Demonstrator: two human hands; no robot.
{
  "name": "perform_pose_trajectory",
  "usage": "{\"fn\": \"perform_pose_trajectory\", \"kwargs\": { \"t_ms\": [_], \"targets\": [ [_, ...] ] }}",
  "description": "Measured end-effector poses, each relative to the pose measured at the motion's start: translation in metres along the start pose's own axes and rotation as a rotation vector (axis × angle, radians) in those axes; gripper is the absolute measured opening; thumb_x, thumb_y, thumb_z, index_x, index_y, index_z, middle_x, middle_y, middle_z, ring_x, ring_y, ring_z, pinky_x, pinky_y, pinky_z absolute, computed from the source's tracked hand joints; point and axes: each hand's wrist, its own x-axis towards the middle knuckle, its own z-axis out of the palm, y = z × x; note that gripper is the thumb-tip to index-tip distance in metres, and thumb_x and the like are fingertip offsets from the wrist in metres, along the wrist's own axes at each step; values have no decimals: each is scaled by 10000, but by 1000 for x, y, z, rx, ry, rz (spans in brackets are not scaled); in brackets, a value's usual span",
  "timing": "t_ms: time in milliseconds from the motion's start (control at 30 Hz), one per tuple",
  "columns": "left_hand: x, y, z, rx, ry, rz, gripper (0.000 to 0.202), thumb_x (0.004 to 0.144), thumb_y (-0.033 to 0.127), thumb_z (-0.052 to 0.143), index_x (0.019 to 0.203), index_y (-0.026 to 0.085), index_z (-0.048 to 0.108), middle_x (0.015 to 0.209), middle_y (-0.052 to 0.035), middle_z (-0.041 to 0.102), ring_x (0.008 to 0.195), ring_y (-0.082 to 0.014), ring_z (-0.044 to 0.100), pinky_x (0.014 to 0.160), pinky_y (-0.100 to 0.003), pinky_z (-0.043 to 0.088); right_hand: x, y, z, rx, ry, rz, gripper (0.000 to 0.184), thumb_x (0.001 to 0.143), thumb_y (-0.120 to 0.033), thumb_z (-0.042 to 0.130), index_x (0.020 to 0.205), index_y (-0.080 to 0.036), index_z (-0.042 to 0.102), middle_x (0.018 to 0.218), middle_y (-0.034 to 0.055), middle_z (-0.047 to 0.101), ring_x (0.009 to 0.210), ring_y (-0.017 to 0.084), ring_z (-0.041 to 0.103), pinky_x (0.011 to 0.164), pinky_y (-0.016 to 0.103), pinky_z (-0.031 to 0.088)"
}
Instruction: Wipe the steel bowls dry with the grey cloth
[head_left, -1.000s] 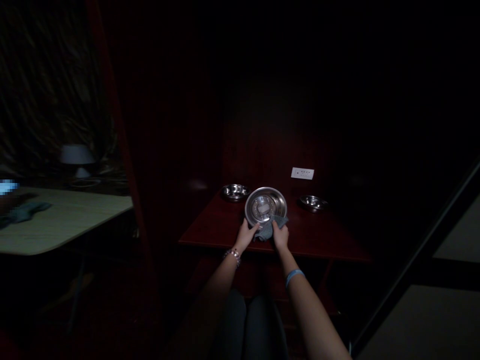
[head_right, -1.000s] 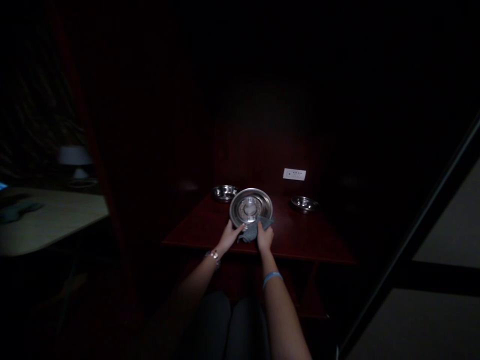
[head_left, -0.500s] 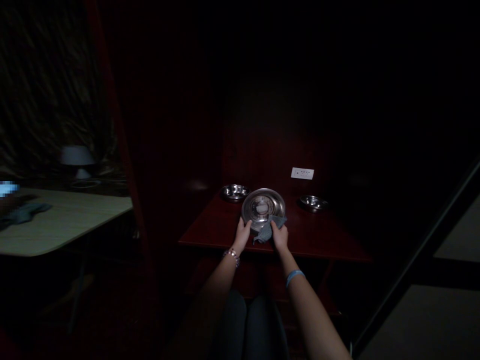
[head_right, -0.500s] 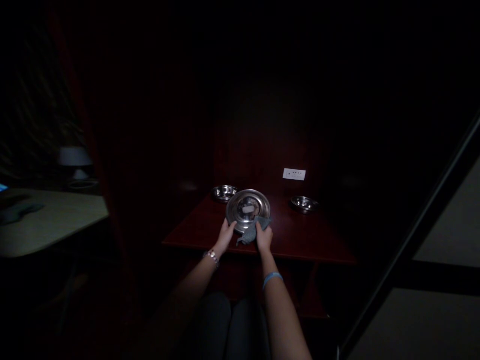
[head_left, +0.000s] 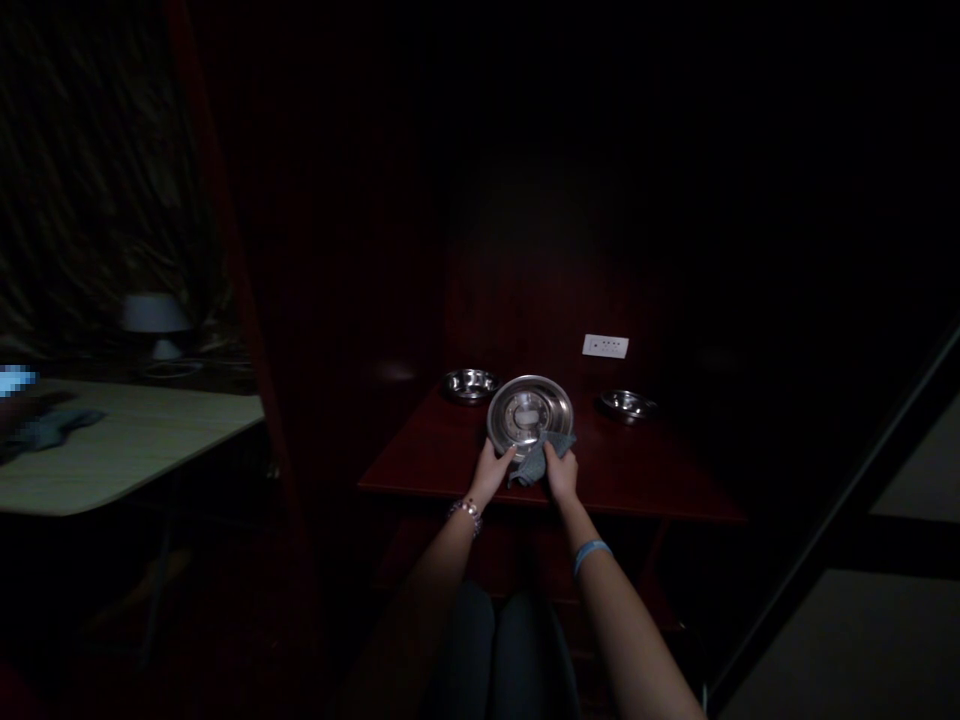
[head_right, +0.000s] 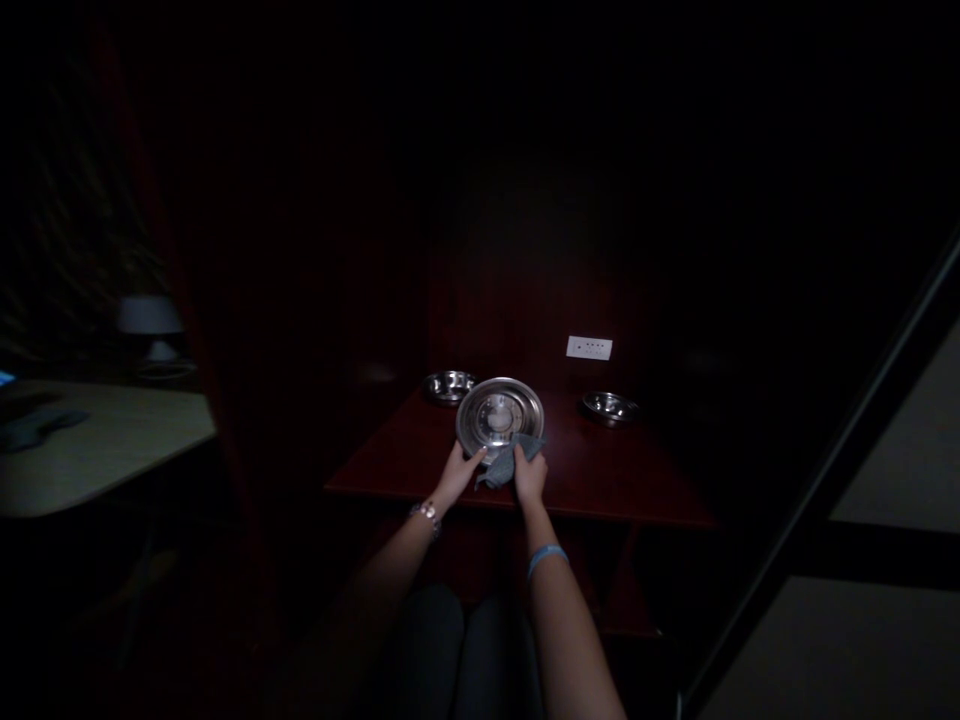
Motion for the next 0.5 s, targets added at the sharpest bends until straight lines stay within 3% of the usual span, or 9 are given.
{"fn": "perform_pose_trajectory", "kwargs": {
  "t_ms": [200, 500],
  "targets": [
    [2, -3, 0, 16, -11, 8, 427, 746, 225, 653, 1154, 150, 551, 1206, -125, 651, 1120, -208, 604, 1035, -364, 396, 0, -1, 0, -24, -1, -12, 322, 818, -400, 574, 975, -146, 695, 1027, 142, 731, 965, 259, 700, 828, 312, 527],
    [0, 5, 1, 33, 47, -16, 401, 765, 176, 616, 1162, 165, 555, 1205, -93, 657, 1129, -199, 598, 1056, -363, 383, -1, -3, -1, -17, -17, -14, 318, 821, -398, 577, 971, -143, 694, 1030, 137, 733, 970, 252, 698, 834, 307, 522]
  ]
}}
